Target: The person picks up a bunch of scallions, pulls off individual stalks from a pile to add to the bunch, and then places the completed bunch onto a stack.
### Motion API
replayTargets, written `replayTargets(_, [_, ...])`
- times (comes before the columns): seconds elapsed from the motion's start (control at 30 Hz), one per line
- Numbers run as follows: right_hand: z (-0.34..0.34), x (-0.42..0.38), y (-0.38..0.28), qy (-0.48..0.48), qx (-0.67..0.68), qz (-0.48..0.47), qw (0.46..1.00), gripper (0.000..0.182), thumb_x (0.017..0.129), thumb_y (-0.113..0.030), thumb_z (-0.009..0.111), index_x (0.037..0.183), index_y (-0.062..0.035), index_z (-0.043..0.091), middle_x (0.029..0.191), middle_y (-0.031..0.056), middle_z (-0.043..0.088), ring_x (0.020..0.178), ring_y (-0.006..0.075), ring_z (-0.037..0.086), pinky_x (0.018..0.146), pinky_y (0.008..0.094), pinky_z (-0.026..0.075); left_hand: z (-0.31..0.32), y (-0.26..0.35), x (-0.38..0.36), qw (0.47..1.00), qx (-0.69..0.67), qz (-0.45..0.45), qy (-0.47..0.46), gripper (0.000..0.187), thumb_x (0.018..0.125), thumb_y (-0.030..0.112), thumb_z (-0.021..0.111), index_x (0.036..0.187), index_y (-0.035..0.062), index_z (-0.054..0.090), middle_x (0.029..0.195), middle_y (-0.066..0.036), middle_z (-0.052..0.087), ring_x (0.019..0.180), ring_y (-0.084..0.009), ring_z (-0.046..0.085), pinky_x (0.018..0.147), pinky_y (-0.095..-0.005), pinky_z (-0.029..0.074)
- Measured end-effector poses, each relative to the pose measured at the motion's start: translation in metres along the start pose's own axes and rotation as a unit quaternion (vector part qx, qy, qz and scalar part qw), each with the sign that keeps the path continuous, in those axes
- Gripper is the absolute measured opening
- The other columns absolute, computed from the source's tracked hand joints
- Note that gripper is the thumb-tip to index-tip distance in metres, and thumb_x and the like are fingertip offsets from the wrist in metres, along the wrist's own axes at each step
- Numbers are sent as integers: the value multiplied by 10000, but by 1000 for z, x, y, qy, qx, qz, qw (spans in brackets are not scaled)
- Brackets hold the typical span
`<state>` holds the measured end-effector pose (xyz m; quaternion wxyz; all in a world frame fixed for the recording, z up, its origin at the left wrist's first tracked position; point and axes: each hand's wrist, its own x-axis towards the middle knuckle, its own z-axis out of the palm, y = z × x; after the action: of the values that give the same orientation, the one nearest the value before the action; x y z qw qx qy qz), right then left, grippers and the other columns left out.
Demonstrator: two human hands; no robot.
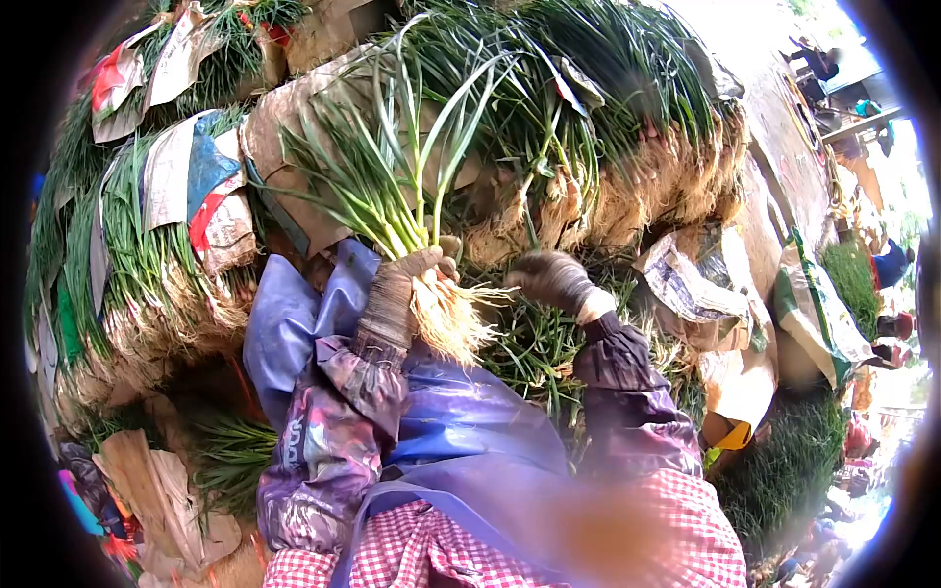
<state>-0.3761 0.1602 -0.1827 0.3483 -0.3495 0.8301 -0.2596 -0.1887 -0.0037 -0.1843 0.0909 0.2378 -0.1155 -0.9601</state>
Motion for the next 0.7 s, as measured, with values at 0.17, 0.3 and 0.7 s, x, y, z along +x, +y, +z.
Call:
replayTargets(0.17, [-38, 44, -50, 286, 108, 81, 949, 333, 821, -353, 676, 984, -63, 674, 819, 63, 689, 707, 132, 630, 627, 262, 501, 4, -5, -2, 995, 73, 54, -48, 335, 809, 80, 665, 1114, 5, 547, 828, -124, 637, 755, -225, 640, 693, -333, 546])
replayTargets(0.3, [-23, 87, -45, 288, 312, 11, 906, 288, 837, -258, 647, 964, -1, 669, 757, 84, 670, 642, 136, 612, 566, 266, 479, 18, -6, -3, 991, 100, 91, 10, 343, 765, 28, 693, 1070, -7, 540, 833, -91, 612, 675, -197, 629, 621, -330, 564])
replayTargets(0.7, [48, 29, -83, 311, -196, -174, 914, 181, 815, -258, 651, 772, -99, 574, 642, 122, 598, 585, 317, 600, 535, 397, 471, 8, -9, -3, 964, 240, 91, 64, 235, 772, 54, 680, 966, 1, 557, 715, -89, 583, 527, -218, 602, 470, -318, 530])
